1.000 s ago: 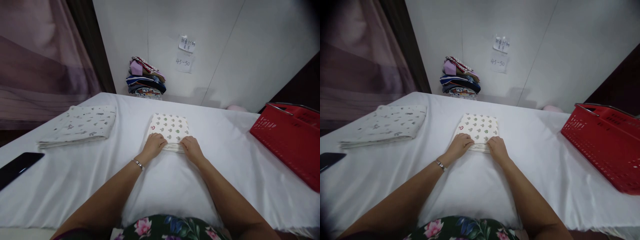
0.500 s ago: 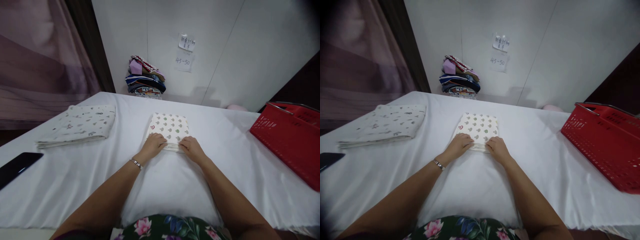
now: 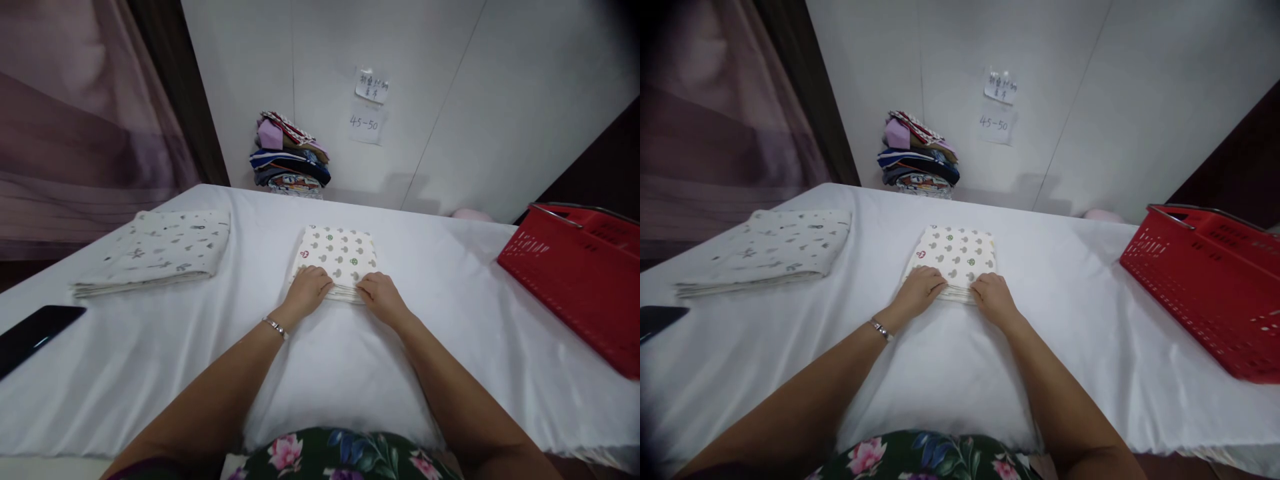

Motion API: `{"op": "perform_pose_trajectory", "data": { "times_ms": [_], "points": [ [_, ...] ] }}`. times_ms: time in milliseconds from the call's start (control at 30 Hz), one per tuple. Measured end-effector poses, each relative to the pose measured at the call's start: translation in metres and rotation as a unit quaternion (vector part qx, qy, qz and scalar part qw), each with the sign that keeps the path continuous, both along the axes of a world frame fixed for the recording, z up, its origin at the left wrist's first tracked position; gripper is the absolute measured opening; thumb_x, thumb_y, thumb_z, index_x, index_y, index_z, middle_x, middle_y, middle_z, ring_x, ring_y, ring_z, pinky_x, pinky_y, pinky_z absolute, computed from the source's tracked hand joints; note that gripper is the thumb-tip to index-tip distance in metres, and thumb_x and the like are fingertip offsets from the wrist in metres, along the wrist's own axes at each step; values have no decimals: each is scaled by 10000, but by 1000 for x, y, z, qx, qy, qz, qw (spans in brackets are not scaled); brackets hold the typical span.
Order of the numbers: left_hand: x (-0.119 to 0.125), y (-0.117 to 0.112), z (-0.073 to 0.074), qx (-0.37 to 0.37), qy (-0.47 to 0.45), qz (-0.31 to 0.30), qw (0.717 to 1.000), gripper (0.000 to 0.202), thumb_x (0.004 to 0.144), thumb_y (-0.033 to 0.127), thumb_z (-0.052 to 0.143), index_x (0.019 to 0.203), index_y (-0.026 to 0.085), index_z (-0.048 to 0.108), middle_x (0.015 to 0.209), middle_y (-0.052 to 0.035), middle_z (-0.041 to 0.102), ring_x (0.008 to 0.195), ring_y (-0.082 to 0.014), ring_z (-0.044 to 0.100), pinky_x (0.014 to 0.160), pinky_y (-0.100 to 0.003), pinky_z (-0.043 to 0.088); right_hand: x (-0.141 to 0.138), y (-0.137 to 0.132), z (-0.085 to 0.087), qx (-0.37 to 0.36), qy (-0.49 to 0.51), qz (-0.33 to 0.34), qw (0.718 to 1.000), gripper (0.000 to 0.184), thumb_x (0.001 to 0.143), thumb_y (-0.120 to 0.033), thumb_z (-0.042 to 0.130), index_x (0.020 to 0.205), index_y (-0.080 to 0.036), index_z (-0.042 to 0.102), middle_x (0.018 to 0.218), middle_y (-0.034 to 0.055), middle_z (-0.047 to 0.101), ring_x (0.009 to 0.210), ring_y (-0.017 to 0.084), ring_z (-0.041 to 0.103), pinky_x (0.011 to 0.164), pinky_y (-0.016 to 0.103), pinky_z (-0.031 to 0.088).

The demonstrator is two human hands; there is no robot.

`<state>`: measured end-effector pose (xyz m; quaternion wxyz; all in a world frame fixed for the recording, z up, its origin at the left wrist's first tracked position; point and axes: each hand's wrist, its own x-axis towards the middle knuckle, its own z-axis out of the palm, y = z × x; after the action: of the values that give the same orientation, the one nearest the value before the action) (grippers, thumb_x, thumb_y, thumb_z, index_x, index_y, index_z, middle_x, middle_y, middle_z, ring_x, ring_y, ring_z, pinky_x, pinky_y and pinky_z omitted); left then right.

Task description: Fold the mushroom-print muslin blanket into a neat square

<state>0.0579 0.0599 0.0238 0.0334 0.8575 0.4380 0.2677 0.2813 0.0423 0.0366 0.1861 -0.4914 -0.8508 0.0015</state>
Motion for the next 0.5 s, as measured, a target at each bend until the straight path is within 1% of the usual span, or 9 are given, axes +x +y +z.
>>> {"op": "perform_pose_trajectory", "data": {
  "times_ms": [167, 367, 500],
  "points": [
    [2, 0, -1, 4, -2, 8, 1000, 259, 925, 268, 400, 796, 195, 612, 847, -37, 595, 836, -183, 495, 789, -359, 360, -3, -1, -3, 10, -29, -13, 999, 194, 910, -217, 470, 934, -192, 660, 915, 59, 611, 881, 181, 497, 793, 309, 335],
    [1, 0, 0, 12, -15, 4, 1000, 255, 931, 276, 382, 814, 193, 593, 856, -37, 585, 852, -186, 490, 793, -359, 356, -2, -1, -3, 47, 13, 6, 999, 195, 914, -168, 436, 913, -180, 631, 921, 71, 614, 886, 193, 500, 811, 324, 339],
    [-1, 0, 0, 10, -9, -6, 1000, 270, 932, 279, 375, 797, 191, 591, 849, -44, 579, 843, -190, 485, 779, -358, 356, -1, 0, -2, 32, -8, 22, 999, 189, 908, -158, 444, 894, -189, 629, 894, 69, 617, 864, 193, 509, 794, 327, 341]
  ]
}}
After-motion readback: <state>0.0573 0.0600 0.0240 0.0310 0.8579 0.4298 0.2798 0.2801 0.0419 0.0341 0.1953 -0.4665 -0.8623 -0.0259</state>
